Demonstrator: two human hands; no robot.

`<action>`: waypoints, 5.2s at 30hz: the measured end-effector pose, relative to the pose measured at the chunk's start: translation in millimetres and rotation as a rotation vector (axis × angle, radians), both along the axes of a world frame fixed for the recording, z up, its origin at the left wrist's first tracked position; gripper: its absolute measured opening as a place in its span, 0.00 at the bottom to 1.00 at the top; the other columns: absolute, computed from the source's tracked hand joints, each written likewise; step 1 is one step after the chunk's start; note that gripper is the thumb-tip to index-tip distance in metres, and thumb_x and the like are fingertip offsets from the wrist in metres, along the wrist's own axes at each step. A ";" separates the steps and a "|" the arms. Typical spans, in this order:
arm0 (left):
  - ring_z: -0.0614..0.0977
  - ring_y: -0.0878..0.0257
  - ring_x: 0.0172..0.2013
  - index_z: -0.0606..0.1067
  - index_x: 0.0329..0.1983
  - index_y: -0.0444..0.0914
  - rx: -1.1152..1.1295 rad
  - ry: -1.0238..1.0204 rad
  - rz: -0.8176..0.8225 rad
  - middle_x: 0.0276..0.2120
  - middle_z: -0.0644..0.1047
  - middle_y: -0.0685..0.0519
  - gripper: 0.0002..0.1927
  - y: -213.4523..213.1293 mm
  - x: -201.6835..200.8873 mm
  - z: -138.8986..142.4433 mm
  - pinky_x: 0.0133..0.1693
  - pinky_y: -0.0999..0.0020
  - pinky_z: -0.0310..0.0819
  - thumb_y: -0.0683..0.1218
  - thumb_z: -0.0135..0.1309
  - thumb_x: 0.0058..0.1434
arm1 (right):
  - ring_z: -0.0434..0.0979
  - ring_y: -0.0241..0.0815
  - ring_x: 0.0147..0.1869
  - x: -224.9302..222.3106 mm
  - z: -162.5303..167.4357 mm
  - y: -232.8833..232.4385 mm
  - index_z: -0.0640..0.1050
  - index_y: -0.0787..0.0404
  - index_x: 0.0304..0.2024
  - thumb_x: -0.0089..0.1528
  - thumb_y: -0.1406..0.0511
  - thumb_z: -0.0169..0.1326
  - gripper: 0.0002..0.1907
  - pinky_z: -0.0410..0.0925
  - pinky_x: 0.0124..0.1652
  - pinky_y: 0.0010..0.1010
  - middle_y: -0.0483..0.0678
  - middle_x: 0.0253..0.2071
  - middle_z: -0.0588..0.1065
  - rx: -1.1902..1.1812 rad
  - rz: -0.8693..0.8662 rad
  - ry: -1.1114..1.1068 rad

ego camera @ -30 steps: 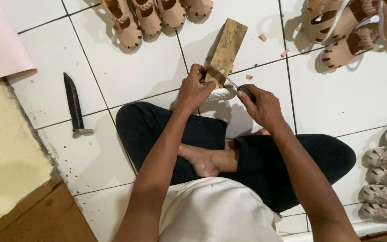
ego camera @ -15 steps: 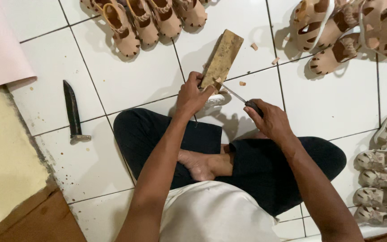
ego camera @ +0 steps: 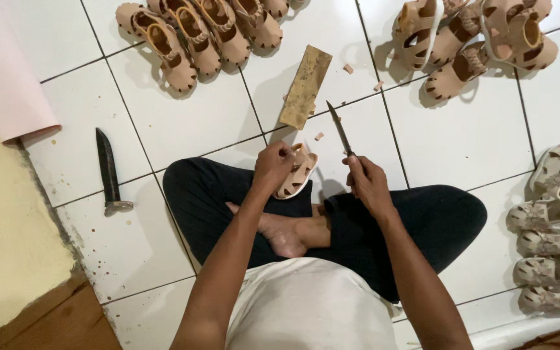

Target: The person sits on a tiled floor and uses a knife to scrape and shape the soles of several unfinished sandals. They repeatedly pick up each sandal, hold it against a wooden block, and scrape the sole with the knife before placing it back down.

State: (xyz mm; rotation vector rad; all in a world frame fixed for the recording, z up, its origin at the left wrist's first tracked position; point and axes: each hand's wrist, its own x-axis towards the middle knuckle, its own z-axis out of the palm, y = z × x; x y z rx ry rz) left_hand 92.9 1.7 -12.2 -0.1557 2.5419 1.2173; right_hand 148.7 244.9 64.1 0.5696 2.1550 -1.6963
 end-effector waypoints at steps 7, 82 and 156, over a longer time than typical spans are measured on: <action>0.78 0.46 0.45 0.77 0.38 0.36 -0.017 0.214 -0.061 0.40 0.76 0.44 0.09 4.0 25.8 -5.8 0.48 0.54 0.73 0.47 0.55 0.67 | 0.70 0.34 0.25 9.8 -21.2 4.1 0.81 0.65 0.41 0.63 0.52 0.60 0.21 0.64 0.26 0.29 0.47 0.23 0.73 0.225 0.063 0.108; 0.84 0.64 0.32 0.74 0.46 0.29 0.307 0.033 0.145 0.33 0.81 0.49 0.11 -81.5 -72.8 144.2 0.36 0.69 0.82 0.45 0.50 0.70 | 0.81 0.52 0.43 -176.3 -70.4 19.5 0.73 0.68 0.46 0.55 0.54 0.70 0.30 0.74 0.43 0.42 0.57 0.40 0.79 0.534 -0.168 0.158; 0.70 0.47 0.66 0.78 0.54 0.32 -0.006 0.743 -0.054 0.67 0.66 0.41 0.15 43.1 56.8 219.0 0.66 0.52 0.68 0.41 0.60 0.65 | 0.75 0.32 0.23 -15.8 152.8 -49.9 0.69 0.59 0.38 0.60 0.72 0.64 0.15 0.67 0.20 0.22 0.49 0.29 0.77 -0.283 -0.207 0.411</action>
